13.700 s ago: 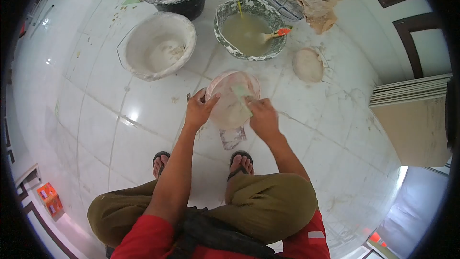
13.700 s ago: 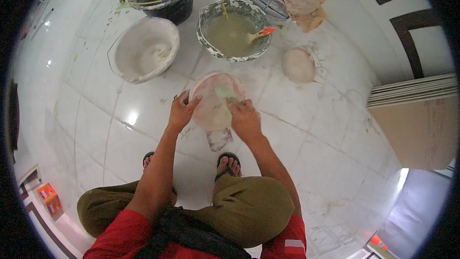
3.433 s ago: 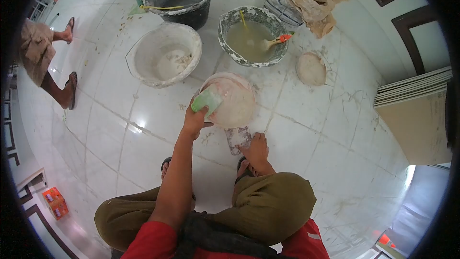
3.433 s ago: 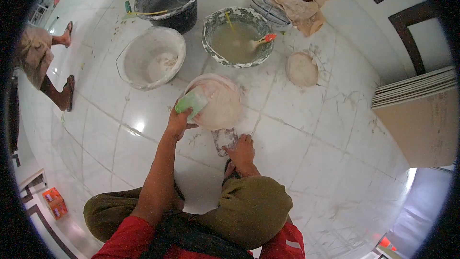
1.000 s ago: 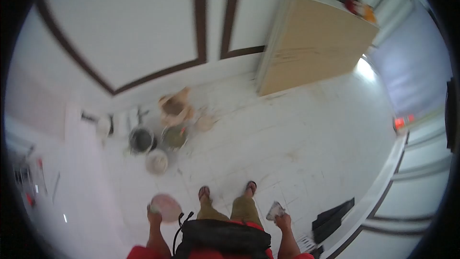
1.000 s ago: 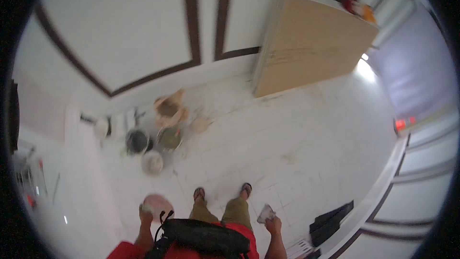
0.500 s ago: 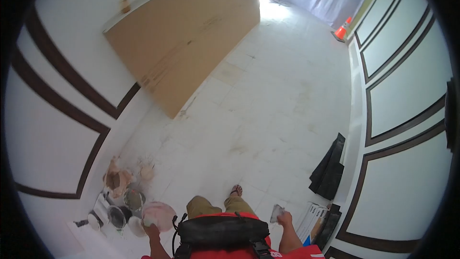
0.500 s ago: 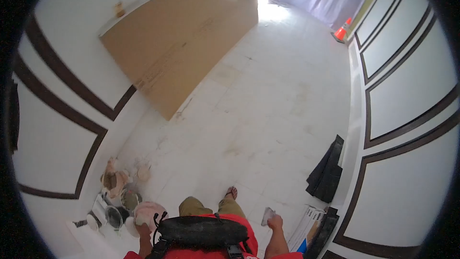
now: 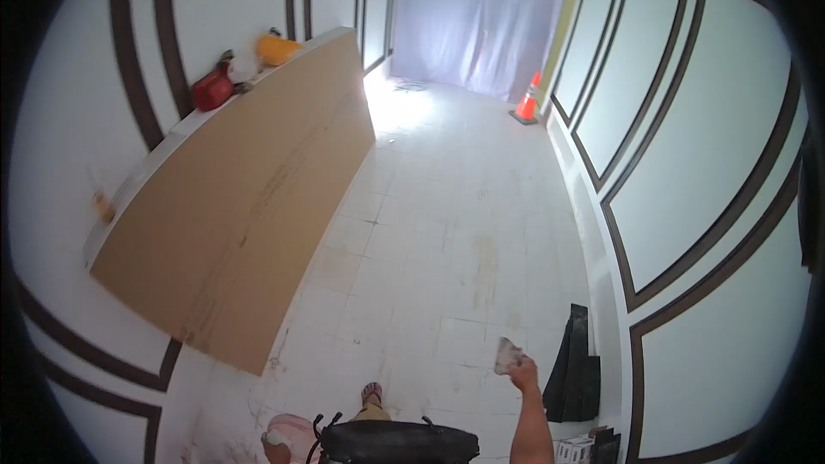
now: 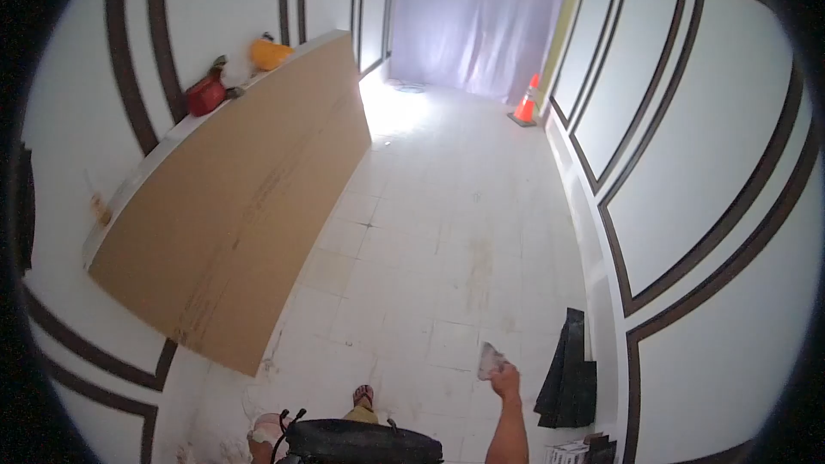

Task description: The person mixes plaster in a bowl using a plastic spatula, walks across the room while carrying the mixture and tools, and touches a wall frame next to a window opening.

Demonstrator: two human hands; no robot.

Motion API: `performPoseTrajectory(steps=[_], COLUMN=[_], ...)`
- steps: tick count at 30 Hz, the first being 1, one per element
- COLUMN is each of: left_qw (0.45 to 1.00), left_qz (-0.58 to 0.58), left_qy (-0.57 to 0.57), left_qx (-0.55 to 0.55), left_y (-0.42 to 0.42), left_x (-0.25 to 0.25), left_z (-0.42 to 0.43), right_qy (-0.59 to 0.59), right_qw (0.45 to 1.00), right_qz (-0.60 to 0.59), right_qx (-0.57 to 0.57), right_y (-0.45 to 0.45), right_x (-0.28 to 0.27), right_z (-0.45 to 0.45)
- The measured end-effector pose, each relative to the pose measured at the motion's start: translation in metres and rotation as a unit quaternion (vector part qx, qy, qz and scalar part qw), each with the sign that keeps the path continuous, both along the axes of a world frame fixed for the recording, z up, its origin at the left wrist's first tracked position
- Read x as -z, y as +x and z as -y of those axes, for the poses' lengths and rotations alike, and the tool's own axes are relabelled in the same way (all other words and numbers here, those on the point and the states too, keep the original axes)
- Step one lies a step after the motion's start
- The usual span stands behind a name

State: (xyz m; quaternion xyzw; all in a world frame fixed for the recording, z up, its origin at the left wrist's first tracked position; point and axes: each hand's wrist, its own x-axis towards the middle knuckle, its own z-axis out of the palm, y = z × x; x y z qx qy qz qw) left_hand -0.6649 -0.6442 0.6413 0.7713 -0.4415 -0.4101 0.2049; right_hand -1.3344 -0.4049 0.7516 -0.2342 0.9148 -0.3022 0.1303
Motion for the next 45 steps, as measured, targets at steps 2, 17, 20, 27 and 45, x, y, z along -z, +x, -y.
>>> performPoseTrajectory(steps=[2,17,20,27,45], left_qw=[0.996,0.995,0.999,0.986,0.972], left_qz=[0.038,-0.019,-0.014,0.038,-0.195], left_qy=[0.038,-0.060,-0.030,0.154,-0.120], left_qx=[0.064,0.072,0.017,-0.055,0.058], left_y=[-0.025,-0.318,-0.387,-0.513,-1.025], left_x=[-0.017,-0.035,-0.040,-0.071,-0.073], left_z=[0.047,0.394,0.391,0.404,0.980], right_qy=[0.013,0.180,0.433,0.099,0.097], right_qw=[0.993,0.787,0.836,0.983,0.837], right_qz=[0.054,0.490,0.330,0.154,0.391], right_qx=[0.106,0.330,0.071,-0.025,0.370], right_y=[-0.018,0.017,-0.157,-0.480,-0.623], right_x=[0.026,0.138,0.144,0.038,0.092], right_z=[-0.029,-0.028,0.049,0.431,0.544])
